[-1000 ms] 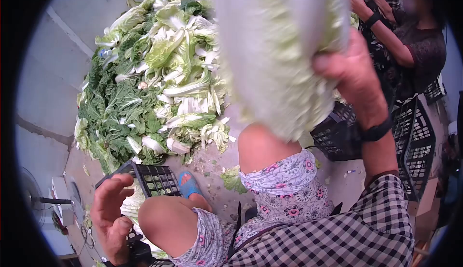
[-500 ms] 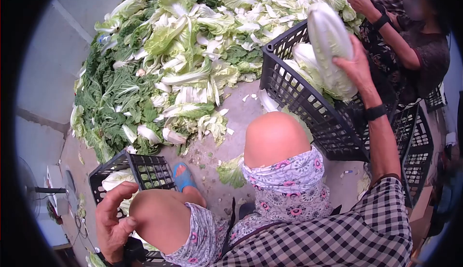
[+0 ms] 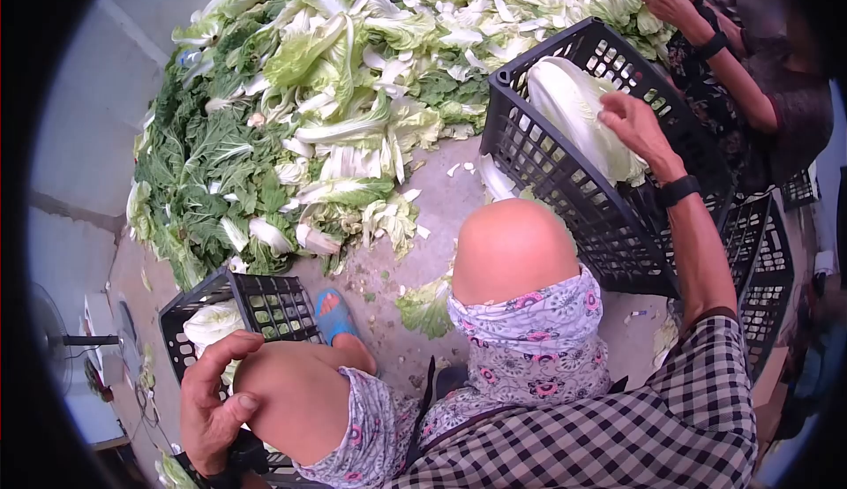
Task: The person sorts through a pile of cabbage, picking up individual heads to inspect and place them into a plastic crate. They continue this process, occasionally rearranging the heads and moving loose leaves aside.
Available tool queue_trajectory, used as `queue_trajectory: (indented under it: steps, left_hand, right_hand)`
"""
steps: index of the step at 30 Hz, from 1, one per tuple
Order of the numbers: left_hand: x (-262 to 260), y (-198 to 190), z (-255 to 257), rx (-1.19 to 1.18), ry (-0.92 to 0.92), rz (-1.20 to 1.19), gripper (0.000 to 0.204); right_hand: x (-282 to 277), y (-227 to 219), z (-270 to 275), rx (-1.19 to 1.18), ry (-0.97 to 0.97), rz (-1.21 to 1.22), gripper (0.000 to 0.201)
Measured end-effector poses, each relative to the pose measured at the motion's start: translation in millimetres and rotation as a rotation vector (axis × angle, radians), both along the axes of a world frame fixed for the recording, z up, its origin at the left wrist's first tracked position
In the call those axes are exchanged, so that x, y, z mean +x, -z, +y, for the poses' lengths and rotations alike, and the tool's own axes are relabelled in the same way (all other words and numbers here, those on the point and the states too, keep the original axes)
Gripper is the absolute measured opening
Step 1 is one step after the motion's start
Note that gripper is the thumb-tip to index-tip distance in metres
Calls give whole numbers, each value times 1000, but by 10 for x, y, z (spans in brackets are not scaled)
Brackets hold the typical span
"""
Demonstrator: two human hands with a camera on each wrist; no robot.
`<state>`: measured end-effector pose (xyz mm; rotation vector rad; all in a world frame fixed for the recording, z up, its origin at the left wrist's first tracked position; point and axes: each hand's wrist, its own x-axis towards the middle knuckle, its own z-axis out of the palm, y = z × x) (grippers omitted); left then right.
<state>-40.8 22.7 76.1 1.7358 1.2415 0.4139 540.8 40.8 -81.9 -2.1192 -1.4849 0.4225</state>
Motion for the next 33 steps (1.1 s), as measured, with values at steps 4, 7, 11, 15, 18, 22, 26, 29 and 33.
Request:
queue_trajectory:
  steps: [4,7,11,15,18,22,26,29,33]
  left_hand:
    - [-38,0,-10,5,3,9,70]
    - [-110,12,-23,-6,-13,10,69]
    - [-210,46,-76,-32,-80,-35,68]
    - [-290,86,-112,-48,-193,-50,71]
    - [-417,155,-108,-76,-199,-50,68]
    - [-743,267,-164,-69,-288,-11,67]
    - [-1086,406,-304,-46,-375,-16,63]
    - [-1316,468,-401,-70,-441,-27,60]
    - [-1861,637,-487,-22,-435,100,51]
  right_hand:
    - [83,-4,83,202,63,-166,70]
    - [113,102,167,9,17,27,89]
    - [20,265,175,-295,-189,175,86]
    - [-133,75,81,-315,-223,175,76]
    - [-91,143,71,-270,-218,142,71]
    - [-161,130,35,-308,-216,-20,66]
    - [-101,195,17,-287,-224,38,63]
    - [-116,145,66,-302,-186,-19,59]
    - [-379,-78,177,-66,-255,-23,49]
